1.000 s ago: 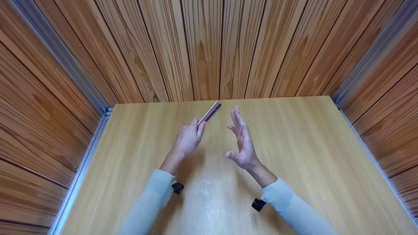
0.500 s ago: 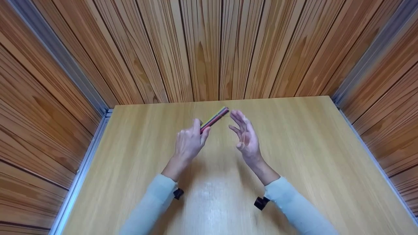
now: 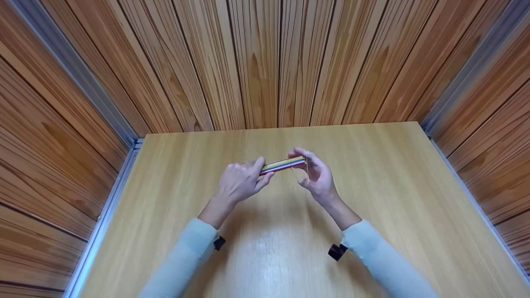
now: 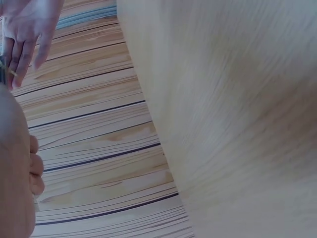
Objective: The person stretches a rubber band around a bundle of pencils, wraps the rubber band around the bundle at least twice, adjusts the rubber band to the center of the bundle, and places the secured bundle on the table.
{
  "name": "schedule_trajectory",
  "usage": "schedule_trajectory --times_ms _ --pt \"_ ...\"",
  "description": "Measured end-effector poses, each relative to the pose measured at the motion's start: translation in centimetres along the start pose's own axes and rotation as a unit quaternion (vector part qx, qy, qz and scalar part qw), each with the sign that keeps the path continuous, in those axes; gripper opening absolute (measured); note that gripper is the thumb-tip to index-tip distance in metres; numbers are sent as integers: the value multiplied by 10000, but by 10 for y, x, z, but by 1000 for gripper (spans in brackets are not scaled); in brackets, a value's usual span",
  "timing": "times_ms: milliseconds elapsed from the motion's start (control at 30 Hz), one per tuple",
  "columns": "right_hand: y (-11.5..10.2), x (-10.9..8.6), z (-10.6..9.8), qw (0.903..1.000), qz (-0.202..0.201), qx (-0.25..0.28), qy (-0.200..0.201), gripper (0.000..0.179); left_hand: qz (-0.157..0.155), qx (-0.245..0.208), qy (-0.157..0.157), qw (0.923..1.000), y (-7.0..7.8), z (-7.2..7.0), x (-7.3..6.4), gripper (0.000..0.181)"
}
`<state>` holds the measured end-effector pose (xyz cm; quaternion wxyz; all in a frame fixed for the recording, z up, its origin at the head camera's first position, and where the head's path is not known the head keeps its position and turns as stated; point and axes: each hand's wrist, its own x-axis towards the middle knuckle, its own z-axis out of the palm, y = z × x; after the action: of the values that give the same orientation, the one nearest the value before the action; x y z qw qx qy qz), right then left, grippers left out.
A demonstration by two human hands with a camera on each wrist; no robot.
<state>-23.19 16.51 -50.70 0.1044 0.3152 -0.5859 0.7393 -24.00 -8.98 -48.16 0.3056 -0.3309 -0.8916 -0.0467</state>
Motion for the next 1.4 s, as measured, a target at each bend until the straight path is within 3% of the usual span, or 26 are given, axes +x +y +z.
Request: schedule_trajectory --times_ms 100,233,367,467,767,967,1167,1400 --pt "0 -1 -2 9994 34 -293 -173 105 156 200 -328 9991 -2 -3 1 39" --pt "0 0 -5 9973 -22 -630 -363 93 362 244 -744 9963 0 -3 1 37" --pt "0 2 -6 9951 -7 -868 -480 80 542 323 -926 9937 3 -2 1 37" --pt "0 3 -7 9941 77 -957 -502 69 564 295 -1093 9920 5 0 1 37" --pt "-4 4 0 9948 165 -965 -265 36 377 -361 -1905 9803 7 3 3 37" --pt "-5 7 6 9960 -495 -729 -166 17 243 -508 -2205 9738 8 4 3 39" --pt "-11 20 8 9842 -1456 -888 -476 25 311 -758 -2482 9653 12 13 -3 40" --pt "-18 25 6 9859 -1418 -608 -654 22 167 -1020 -2644 9589 12 18 -6 39"
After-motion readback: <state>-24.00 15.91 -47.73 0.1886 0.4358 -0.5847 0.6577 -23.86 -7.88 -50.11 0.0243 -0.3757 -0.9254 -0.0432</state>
